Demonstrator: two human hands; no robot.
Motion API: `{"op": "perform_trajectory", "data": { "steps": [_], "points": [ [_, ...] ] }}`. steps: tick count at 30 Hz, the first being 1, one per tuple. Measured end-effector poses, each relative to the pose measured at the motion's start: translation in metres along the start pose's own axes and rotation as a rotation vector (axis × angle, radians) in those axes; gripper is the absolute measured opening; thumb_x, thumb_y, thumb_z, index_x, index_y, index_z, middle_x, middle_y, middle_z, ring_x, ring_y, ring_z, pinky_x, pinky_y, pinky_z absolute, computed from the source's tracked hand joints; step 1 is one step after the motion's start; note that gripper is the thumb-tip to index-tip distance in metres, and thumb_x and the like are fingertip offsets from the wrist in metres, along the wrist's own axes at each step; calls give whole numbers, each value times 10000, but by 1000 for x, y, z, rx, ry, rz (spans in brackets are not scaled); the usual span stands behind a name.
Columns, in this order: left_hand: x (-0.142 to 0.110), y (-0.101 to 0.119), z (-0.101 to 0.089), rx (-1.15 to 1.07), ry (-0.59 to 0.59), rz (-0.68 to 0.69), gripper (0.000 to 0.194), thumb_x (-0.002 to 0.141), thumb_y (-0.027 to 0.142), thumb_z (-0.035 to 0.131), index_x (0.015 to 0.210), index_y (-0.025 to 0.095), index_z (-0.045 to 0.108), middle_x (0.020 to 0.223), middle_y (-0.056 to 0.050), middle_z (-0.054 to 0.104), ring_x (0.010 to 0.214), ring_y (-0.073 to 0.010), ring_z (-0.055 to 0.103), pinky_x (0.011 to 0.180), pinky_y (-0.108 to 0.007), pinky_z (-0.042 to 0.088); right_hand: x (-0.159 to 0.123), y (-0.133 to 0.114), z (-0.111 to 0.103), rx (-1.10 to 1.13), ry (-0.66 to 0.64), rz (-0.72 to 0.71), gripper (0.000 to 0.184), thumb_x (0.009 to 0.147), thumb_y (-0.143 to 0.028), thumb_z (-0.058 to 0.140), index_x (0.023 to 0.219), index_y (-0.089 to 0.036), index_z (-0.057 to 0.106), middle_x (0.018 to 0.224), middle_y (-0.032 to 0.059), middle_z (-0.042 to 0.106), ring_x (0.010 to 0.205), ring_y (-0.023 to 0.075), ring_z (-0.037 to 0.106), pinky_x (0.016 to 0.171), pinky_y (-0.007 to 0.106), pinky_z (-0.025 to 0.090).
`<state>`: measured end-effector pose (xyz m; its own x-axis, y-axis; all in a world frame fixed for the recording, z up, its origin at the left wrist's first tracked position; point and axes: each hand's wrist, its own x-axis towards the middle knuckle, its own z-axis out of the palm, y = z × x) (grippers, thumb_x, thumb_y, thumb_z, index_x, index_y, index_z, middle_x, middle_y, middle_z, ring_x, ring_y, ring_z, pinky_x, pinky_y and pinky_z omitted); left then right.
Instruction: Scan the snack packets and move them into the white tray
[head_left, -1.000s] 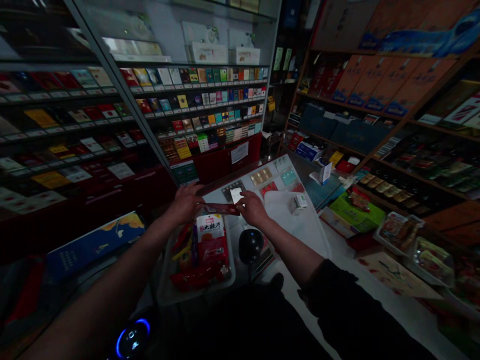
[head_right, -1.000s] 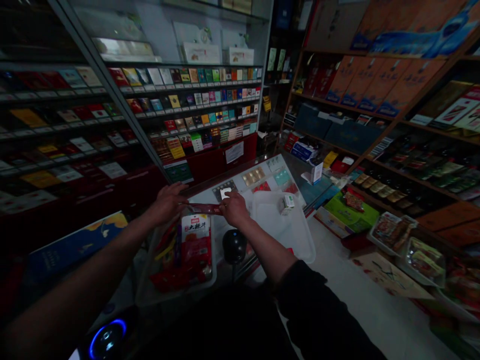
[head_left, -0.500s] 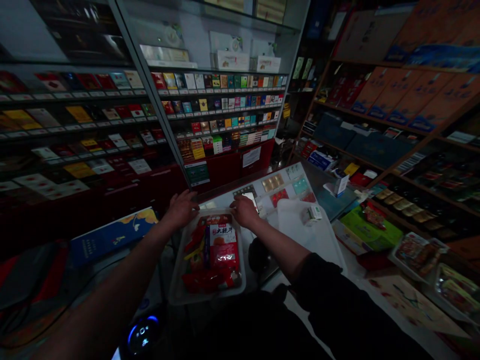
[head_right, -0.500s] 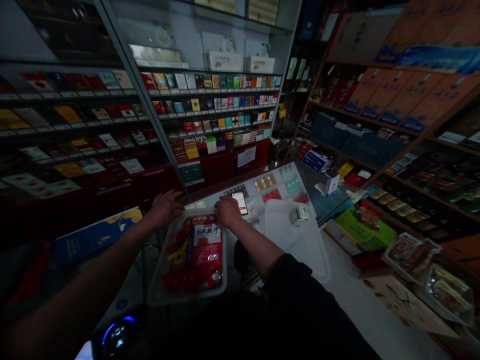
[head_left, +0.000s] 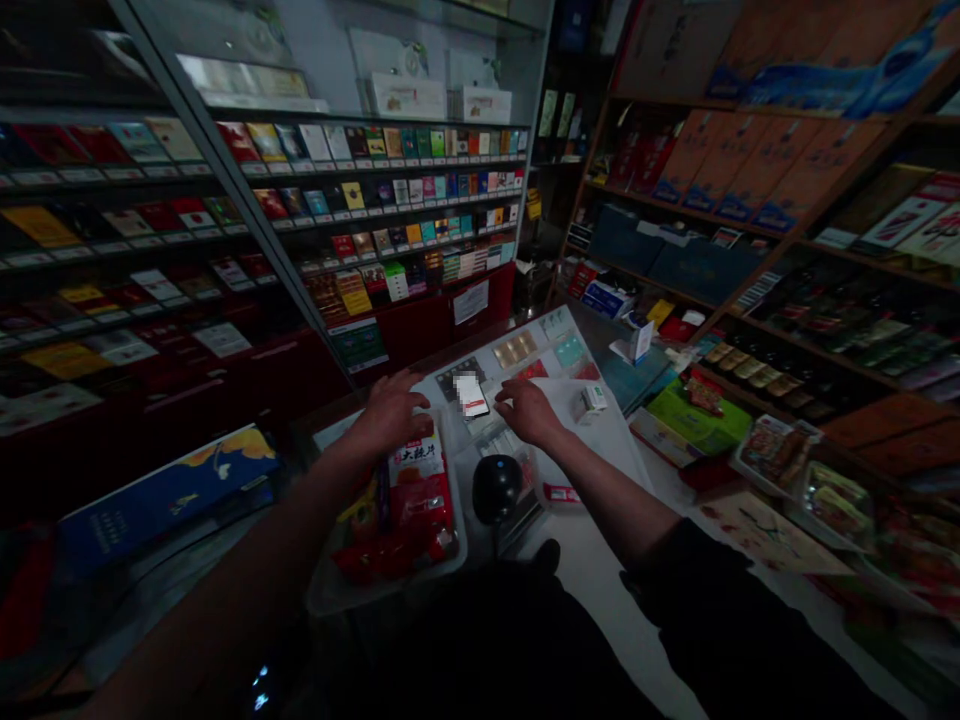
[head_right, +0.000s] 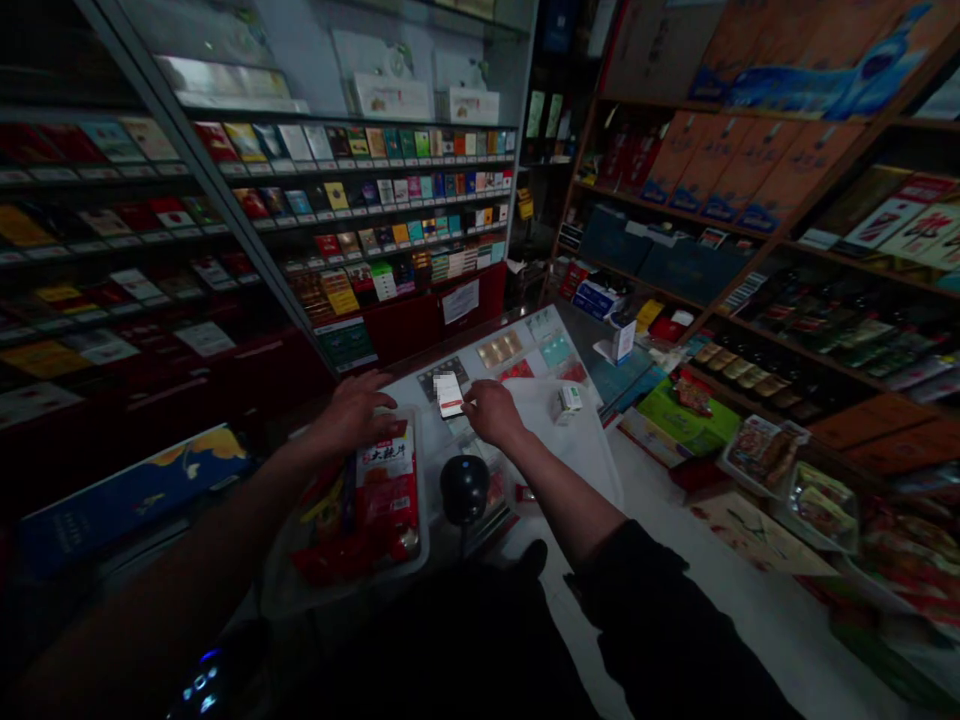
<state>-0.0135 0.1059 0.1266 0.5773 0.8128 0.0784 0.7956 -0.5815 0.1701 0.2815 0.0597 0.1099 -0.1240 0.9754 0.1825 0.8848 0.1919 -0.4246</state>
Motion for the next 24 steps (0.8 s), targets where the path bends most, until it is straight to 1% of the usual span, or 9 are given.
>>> {"op": "perform_trajectory", "data": {
  "steps": [3,6,8,11,14,17,20,22,24],
  "points": [
    [11,29,8,-5,3,77,272,911,346,662,1101,231,819,1604,-141,513,1547,-405,364,1261,-672,239,-23,28,-12,-38,-2,63,175,941,-240,712,1069,-164,805,1267,126,748,1210,250,671,1115,371,457],
    [22,62,15,-34,-14,172,261,910,318,670,1114,242,815,1587,-129,532,1540,-393,376,1261,-658,256,-47,52,-21,-59,-34,151,187,943,-248,711,1081,-159,801,1257,123,755,1177,241,688,1089,352,471],
    [29,86,17,-46,-44,223,269,903,305,678,1124,236,813,1574,-125,545,1531,-394,387,1261,-656,262,-63,66,-26,-73,-75,213,205,946,-254,706,1100,-154,798,1242,121,763,1170,235,694,1075,335,476],
    [39,125,21,-51,-95,285,256,911,295,666,1110,226,813,1578,-122,544,1540,-405,371,1259,-685,242,-85,83,-32,-98,-140,295,236,952,-281,698,1128,-157,797,1214,114,776,1156,235,704,1053,316,481],
    [48,163,30,-48,-140,346,242,914,283,668,1106,224,804,1581,-115,545,1552,-395,358,1269,-691,216,-103,100,-34,-152,-239,348,267,971,-312,666,1163,-175,789,1236,104,773,1179,239,701,1042,302,482],
    [56,199,48,-28,-183,391,236,899,272,686,1105,229,792,1573,-97,556,1559,-382,350,1281,-671,209,-119,117,-33,-218,-366,370,287,970,-304,653,1203,-184,770,1269,112,759,1228,248,684,1041,300,485],
    [62,231,72,19,-246,410,224,877,265,709,1081,213,786,1494,-113,618,1536,-389,381,1273,-665,226,-133,130,-29,-255,-448,380,300,916,-252,701,1194,-164,769,1259,155,754,1221,282,694,1008,325,515],
    [64,251,89,70,-277,430,196,888,220,673,1048,184,781,1359,-141,692,1478,-385,453,1262,-653,241,-141,136,-27,-275,-507,376,314,882,-210,718,1183,-138,771,1245,189,752,1193,308,712,971,346,541],
    [66,267,106,130,-327,423,227,921,156,589,1052,153,774,1188,-164,749,1334,-356,580,1234,-638,276,-147,142,-24,-289,-564,368,322,869,-191,720,1178,-115,771,1238,217,749,1178,329,722,946,365,560]
  ]
}}
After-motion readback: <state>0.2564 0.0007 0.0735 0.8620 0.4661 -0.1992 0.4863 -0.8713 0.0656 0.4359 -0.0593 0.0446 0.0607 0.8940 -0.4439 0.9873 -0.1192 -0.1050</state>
